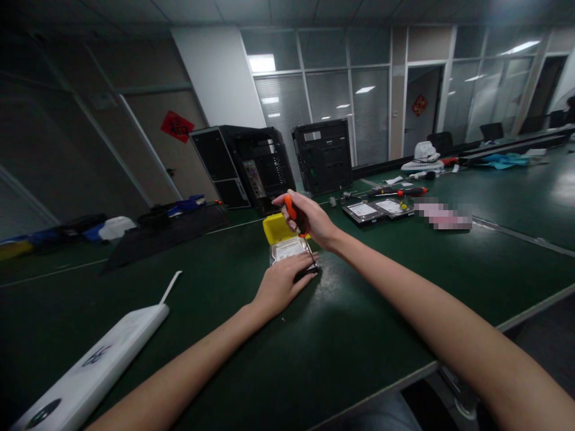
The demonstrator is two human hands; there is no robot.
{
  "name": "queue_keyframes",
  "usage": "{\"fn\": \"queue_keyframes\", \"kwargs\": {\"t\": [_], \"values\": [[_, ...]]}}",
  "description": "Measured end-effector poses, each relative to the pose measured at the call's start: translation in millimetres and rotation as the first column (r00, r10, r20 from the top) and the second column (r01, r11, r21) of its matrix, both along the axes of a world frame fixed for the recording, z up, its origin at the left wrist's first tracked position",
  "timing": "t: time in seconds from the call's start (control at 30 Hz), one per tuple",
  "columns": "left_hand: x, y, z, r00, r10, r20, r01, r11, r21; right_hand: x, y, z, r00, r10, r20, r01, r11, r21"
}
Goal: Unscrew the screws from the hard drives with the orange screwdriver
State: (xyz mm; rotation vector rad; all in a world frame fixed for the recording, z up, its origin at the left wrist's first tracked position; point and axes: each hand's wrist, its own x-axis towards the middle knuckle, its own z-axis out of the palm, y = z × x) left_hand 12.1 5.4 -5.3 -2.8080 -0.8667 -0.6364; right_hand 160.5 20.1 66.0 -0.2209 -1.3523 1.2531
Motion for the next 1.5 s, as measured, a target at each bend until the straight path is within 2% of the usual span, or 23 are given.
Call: {"fn": "queue_keyframes", "kwargs": {"t": [0.17, 0.3, 0.4, 0.57, 0.7, 0.93, 1.23, 1.5], "values": [[0.1, -0.7, 1.5, 1.000, -0.009, 0.004, 0.009, 1.000, -0.007, -2.1, 1.6, -1.5, 0.994, -0.096, -0.060, 0.093, 0.995, -0.038], [-0.4, -0.6, 0.6, 1.000, -0.006, 0.010, 0.006, 1.000, -0.015, -0.6, 2.5, -3.1, 0.987, -0.158, -0.043, 0.157, 0.987, -0.035], [-0.7, -0.3, -0.5, 1.000, -0.003, 0.017, 0.004, 1.000, -0.019, 1.9, 4.2, -3.7, 0.988, -0.152, -0.028, 0.150, 0.988, -0.048], [-0.9, 0.2, -1.6, 1.000, -0.003, 0.024, 0.004, 1.000, -0.021, 5.0, 5.6, -3.2, 0.998, -0.056, -0.013, 0.056, 0.997, -0.045], [-1.5, -1.6, -1.6, 1.000, -0.002, 0.020, 0.003, 1.000, -0.020, 3.9, 2.8, -4.3, 0.998, -0.062, -0.011, 0.061, 0.996, -0.058], [-2.5, -7.6, -1.6, 1.000, -0.006, 0.024, 0.007, 1.000, -0.031, 1.6, 1.3, -7.5, 0.977, -0.209, -0.035, 0.205, 0.975, -0.090], [-2.6, -9.5, -1.1, 1.000, -0.002, 0.024, 0.003, 0.999, -0.033, 3.1, -3.0, -6.9, 0.998, -0.067, -0.016, 0.065, 0.994, -0.092], [-3.1, -8.1, -3.7, 0.999, -0.007, 0.034, 0.008, 1.000, -0.023, 2.2, -0.3, -7.9, 0.994, -0.102, -0.033, 0.098, 0.990, -0.099]]}}
